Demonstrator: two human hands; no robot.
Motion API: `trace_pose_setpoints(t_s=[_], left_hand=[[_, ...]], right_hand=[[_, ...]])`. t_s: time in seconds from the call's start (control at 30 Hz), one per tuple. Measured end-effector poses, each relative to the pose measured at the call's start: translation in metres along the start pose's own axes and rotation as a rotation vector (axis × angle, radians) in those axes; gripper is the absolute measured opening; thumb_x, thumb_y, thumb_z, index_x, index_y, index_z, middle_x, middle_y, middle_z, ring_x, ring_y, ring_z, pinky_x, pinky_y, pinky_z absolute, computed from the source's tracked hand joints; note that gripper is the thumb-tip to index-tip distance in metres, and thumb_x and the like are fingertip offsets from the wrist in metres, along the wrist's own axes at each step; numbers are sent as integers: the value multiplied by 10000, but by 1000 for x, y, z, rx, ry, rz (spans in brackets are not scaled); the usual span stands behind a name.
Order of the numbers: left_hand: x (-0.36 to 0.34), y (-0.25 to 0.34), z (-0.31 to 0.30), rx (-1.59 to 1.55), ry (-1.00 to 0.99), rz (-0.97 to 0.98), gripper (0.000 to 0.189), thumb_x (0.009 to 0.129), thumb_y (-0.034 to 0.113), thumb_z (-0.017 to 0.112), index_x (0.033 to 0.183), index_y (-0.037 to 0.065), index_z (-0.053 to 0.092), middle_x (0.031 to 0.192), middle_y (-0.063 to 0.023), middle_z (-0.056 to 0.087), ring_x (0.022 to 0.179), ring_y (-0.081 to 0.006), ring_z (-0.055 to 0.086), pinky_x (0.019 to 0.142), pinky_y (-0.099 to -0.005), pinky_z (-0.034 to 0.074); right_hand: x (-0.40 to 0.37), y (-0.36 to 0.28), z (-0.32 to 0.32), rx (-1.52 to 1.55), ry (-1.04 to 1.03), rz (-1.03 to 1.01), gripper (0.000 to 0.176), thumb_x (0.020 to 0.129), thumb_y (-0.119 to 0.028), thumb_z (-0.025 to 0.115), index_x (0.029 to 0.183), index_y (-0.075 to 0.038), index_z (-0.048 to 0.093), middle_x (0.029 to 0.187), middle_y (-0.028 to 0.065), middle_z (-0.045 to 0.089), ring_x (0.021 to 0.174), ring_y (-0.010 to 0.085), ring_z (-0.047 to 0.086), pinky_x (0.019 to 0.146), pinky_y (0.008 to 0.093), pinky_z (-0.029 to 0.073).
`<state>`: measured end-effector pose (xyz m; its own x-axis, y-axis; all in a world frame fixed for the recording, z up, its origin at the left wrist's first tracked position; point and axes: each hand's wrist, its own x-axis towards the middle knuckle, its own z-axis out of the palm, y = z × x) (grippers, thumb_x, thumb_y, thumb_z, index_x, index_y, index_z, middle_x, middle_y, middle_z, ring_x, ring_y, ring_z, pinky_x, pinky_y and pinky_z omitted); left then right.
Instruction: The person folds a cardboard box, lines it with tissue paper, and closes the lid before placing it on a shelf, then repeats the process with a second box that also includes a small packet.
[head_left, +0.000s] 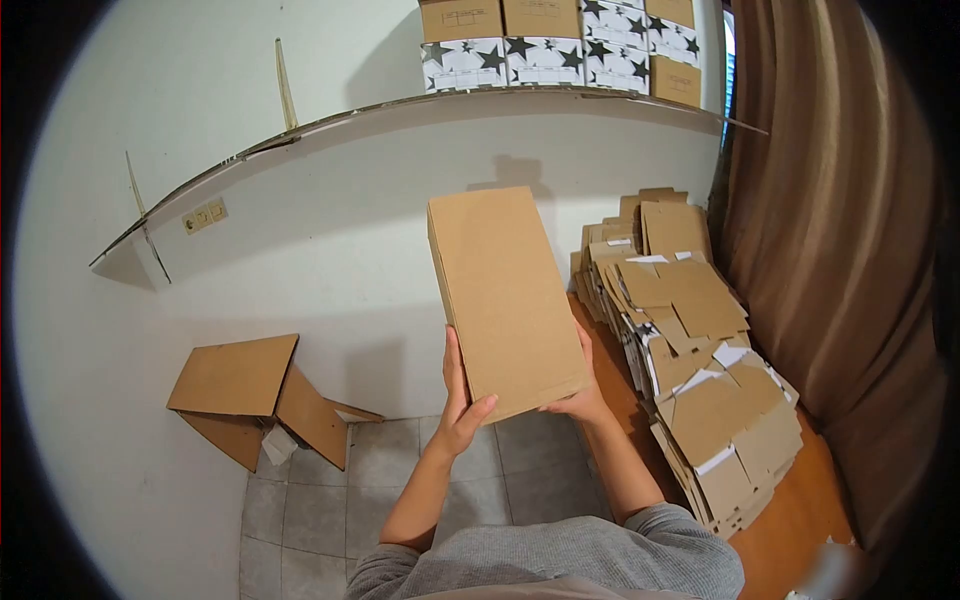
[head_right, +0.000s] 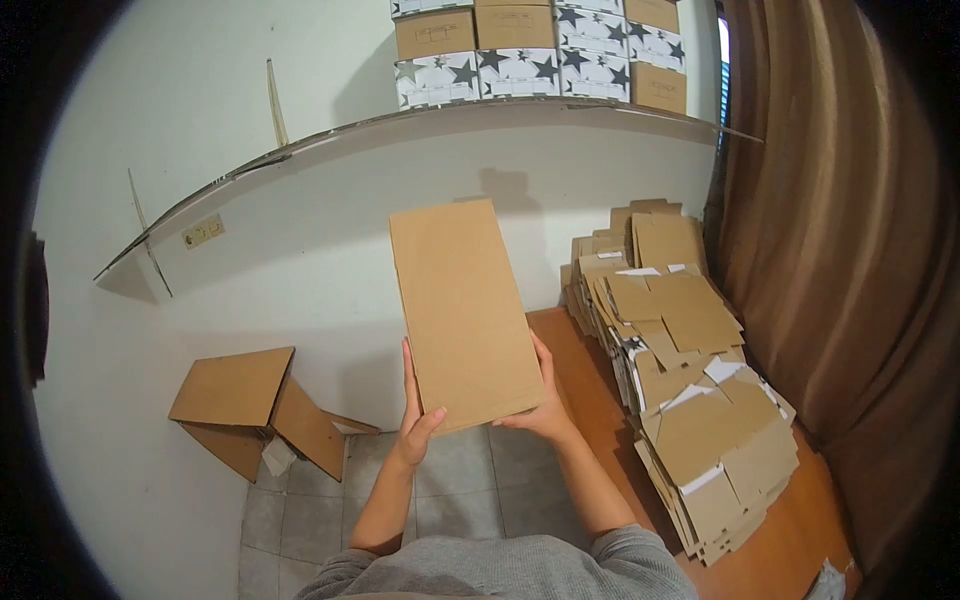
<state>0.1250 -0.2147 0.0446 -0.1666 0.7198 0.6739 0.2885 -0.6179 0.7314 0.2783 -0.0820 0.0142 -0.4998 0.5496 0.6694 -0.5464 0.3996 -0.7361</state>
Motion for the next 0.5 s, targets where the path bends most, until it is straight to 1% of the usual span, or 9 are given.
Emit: trace_pose_setpoints(t_s=[0.07, 0.13, 0.17, 0.23, 0.37, 0.43, 0.47, 0.5], left_hand=[[22, -4, -7, 14, 9, 17, 974, 803, 372, 537, 1453, 16, -95, 1530, -162, -80, 1407, -297, -88, 1121, -452, -11], [43, -7, -12, 27, 16, 41, 987, 797, 397, 536, 1452, 13, -94, 1529, -166, -86, 1407, -299, -93, 1121, -456, -13], [53, -7, -14, 39, 19, 71, 990, 796, 407, 533, 1452, 14, -96, 1528, -169, -90, 1406, -299, -101, 1120, -460, -17], [72, -8, -17, 56, 25, 112, 992, 794, 416, 529, 1452, 16, -97, 1527, -172, -94, 1406, -299, -108, 1119, -463, -21], [115, -7, -19, 19, 39, 177, 1011, 782, 435, 534, 1452, 18, -97, 1526, -167, -107, 1407, -291, -126, 1122, -466, -10], [137, -7, -20, -23, 44, 245, 1008, 775, 425, 539, 1456, 24, -87, 1528, -156, -90, 1411, -282, -90, 1125, -463, 9], [147, -6, -21, -16, 50, 260, 1008, 775, 425, 539, 1456, 24, -87, 1528, -156, -90, 1411, -282, -90, 1125, -463, 9], [158, -5, -24, 29, 64, 295, 1002, 772, 430, 535, 1460, 27, -72, 1526, -151, -55, 1411, -279, -63, 1126, -461, 26]], right_hand=[[26, 6, -3, 10, 9, -21, 1322, 445, -288, 930, 1448, -101, 89, 1489, 108, 188, 1378, 262, 207, 1101, 431, 241], [53, 9, -9, 29, -19, -113, 1308, 447, -298, 931, 1437, -97, 101, 1479, 114, 197, 1372, 267, 217, 1099, 436, 242], [65, 11, -12, 29, -25, -121, 1308, 447, -298, 931, 1437, -97, 101, 1479, 114, 197, 1372, 267, 217, 1099, 436, 242], [89, 14, -20, -78, -48, -225, 1320, 433, -303, 936, 1433, -97, 100, 1468, 125, 212, 1361, 281, 233, 1097, 441, 245], [131, 4, -26, -96, -49, -334, 1327, 418, -304, 941, 1431, -99, 110, 1461, 136, 216, 1352, 293, 245, 1095, 448, 247], [154, 0, -33, -161, -51, -435, 1322, 412, -293, 944, 1424, -102, 116, 1456, 136, 222, 1346, 294, 254, 1085, 453, 263], [165, -1, -34, -159, -61, -450, 1322, 412, -293, 944, 1424, -102, 116, 1456, 136, 222, 1346, 294, 254, 1085, 453, 263], [177, -2, -35, -145, -72, -506, 1312, 417, -284, 944, 1421, -107, 118, 1456, 131, 224, 1343, 290, 260, 1079, 453, 273]])
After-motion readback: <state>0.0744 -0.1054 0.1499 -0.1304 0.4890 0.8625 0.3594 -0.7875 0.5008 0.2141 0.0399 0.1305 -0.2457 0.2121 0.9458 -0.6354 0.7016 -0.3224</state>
